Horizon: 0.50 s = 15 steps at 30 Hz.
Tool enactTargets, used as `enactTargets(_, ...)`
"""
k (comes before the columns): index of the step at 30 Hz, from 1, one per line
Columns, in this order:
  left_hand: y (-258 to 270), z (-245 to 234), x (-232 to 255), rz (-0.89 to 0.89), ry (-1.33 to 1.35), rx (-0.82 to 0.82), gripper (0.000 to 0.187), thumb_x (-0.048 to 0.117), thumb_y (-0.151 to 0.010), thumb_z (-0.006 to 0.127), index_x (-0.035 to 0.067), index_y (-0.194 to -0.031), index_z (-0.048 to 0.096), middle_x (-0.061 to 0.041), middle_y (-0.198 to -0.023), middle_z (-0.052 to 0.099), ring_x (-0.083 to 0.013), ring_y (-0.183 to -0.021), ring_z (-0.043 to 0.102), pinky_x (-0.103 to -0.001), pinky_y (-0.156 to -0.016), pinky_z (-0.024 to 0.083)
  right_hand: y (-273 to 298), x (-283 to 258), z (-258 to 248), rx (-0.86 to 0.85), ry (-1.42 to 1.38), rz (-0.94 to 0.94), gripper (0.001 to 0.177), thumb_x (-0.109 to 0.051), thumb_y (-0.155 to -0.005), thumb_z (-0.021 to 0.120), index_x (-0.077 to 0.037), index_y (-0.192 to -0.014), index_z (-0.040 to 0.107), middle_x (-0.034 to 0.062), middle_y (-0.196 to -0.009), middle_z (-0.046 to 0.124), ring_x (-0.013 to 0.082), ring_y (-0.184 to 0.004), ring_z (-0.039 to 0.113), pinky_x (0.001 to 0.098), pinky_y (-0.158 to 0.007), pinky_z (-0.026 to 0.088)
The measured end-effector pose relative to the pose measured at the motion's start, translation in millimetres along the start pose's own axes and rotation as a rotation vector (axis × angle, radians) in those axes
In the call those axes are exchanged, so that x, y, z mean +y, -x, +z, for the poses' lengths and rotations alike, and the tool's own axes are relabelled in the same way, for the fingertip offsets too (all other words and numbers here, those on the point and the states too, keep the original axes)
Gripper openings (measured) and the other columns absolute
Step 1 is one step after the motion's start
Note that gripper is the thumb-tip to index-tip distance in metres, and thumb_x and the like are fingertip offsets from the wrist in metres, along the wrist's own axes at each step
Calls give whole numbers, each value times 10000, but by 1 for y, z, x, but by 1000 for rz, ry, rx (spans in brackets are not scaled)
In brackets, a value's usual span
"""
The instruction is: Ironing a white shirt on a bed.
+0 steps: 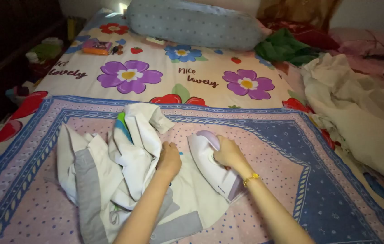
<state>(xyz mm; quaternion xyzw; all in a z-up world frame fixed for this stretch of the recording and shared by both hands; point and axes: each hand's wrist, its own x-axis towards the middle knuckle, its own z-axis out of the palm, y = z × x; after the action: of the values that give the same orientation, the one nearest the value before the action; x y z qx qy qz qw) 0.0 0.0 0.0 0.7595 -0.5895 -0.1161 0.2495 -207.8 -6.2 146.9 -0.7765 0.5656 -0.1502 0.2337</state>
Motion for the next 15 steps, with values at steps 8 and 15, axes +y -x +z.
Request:
enactTargets(8, 24, 11, -1, 154, -513, -118, 679, 264, -983, 444, -98, -1528, 263, -261, -1624, 158, -420, -1515, 97, -456, -1205, 116, -1, 31, 16, -56, 32, -178, 443, -8, -710, 652, -104, -1140, 696, 199, -791, 748, 284, -572, 696, 423, -509, 531)
enactTargets(15, 49, -29, 12, 125, -477, -359, 630, 313, -1065, 345, -110, -1528, 289, -218, -1689, 85, -423, -1556, 25, -492, -1252, 49, 10, -39, 4, -37, 79, 20, 405, -24, -779, 593, -94, -1173, 658, 196, -815, 739, 292, -589, 725, 423, -516, 561)
